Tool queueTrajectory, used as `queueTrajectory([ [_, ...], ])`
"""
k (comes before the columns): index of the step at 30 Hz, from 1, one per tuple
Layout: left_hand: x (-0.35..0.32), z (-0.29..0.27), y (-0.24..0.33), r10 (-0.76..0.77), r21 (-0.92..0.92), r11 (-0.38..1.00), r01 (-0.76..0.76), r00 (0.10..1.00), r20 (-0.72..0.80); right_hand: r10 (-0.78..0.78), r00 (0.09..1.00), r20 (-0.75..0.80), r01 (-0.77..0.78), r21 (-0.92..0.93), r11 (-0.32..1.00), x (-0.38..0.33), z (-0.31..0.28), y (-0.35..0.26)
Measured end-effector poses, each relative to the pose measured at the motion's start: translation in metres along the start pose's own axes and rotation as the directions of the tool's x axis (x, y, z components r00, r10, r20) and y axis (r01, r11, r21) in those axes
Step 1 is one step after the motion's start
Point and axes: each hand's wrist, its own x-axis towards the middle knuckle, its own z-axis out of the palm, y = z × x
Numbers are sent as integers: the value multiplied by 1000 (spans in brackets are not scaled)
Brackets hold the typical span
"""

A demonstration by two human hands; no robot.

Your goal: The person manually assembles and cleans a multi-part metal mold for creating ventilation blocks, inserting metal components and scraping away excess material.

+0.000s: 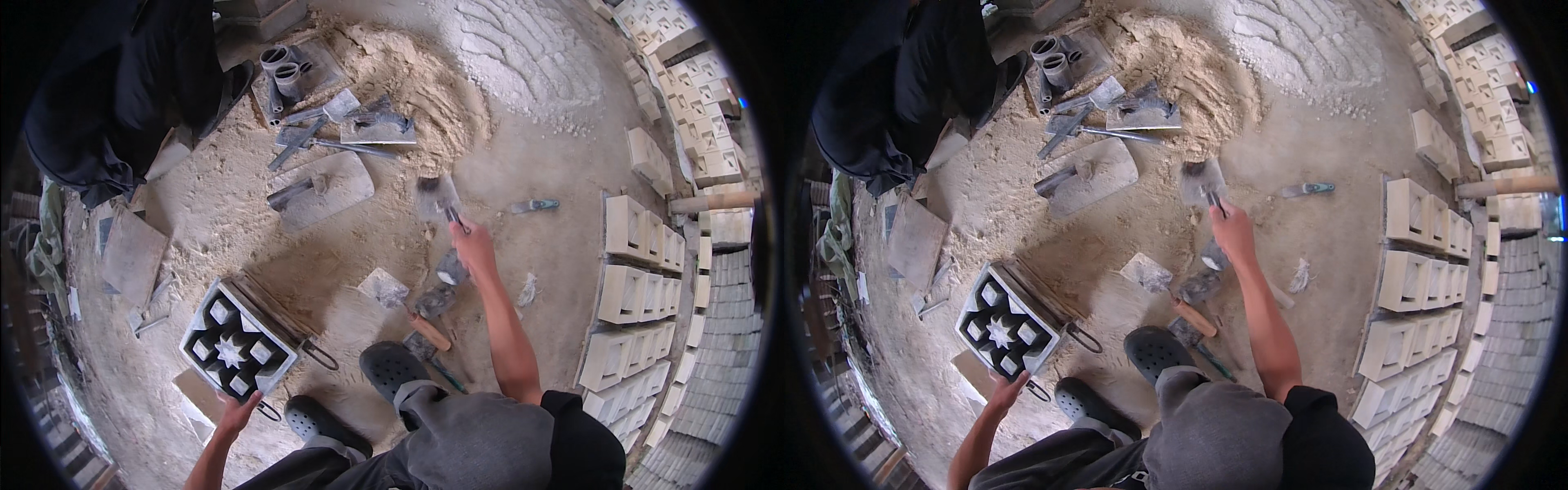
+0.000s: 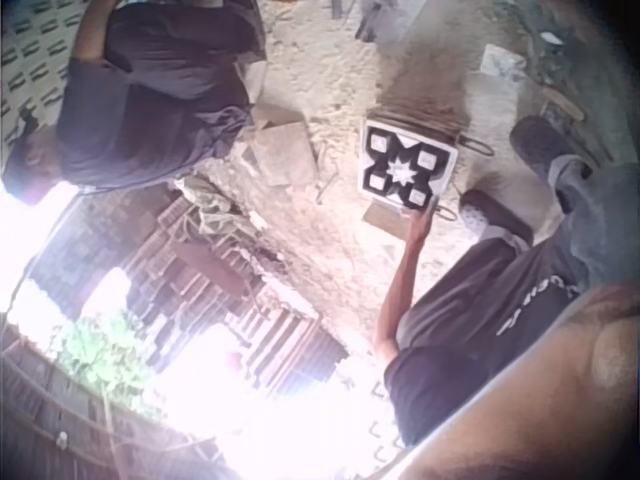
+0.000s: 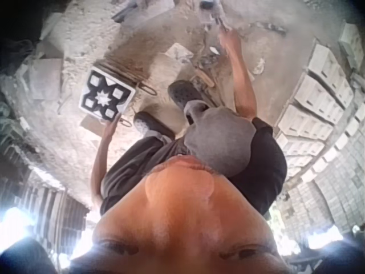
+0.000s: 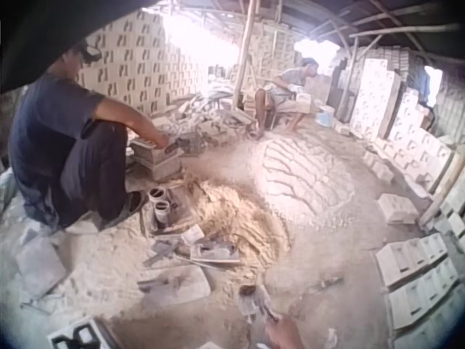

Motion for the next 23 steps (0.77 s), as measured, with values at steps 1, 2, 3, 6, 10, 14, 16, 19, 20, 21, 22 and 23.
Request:
queueTrajectory([
  [1, 4, -2, -20, 0, 6, 1000, 0, 999, -44, -52, 998, -28, 52, -14, 999, 16, 7, 3],
  [2, 7, -2, -26, 2, 12, 1000, -1, 999, -55, -98, 993, -64, 96, -39, 995, 31, 11, 10],
  [3, 10, 0, -26, 8, 19, 1000, -7, 998, -61, -102, 991, -81, 99, -45, 994, 46, 7, 11],
  [6, 2, 0, -9, -30, 3, 1000, 30, 1000, -2, -57, 998, -37, 59, 60, 996, 74, -2, -14],
  [10, -12, -1, 18, -137, -41, 989, 140, 989, 63, -50, 999, 21, 48, 85, 995, 114, -4, -55],
  [14, -9, 1, 14, -84, -58, 994, 88, 995, 58, 2, 1000, -8, -1, 124, 992, 175, 9, -68],
  [16, -12, -3, 2, -99, -41, 994, 100, 995, 19, -20, 1000, -1, 20, 147, 989, 185, 23, -90],
  [19, -10, 0, 24, -97, -69, 992, 106, 989, 114, -17, 999, -41, 23, 150, 988, 224, 20, -79],
  [20, -12, 0, 32, -96, -92, 989, 112, 982, 161, -2, 999, -39, 9, 169, 986, 236, 23, -75],
  [21, -12, -1, 31, -87, -78, 992, 101, 982, 166, 6, 999, -37, 1, 190, 982, 248, 24, -76],
  [22, -10, -2, 28, -78, -64, 994, 91, 982, 172, 15, 999, -35, -8, 209, 978, 259, 25, -77],
  [23, -9, -4, 24, -74, -53, 995, 84, 983, 170, 77, 997, 21, -79, 196, 977, 266, 30, -83],
])
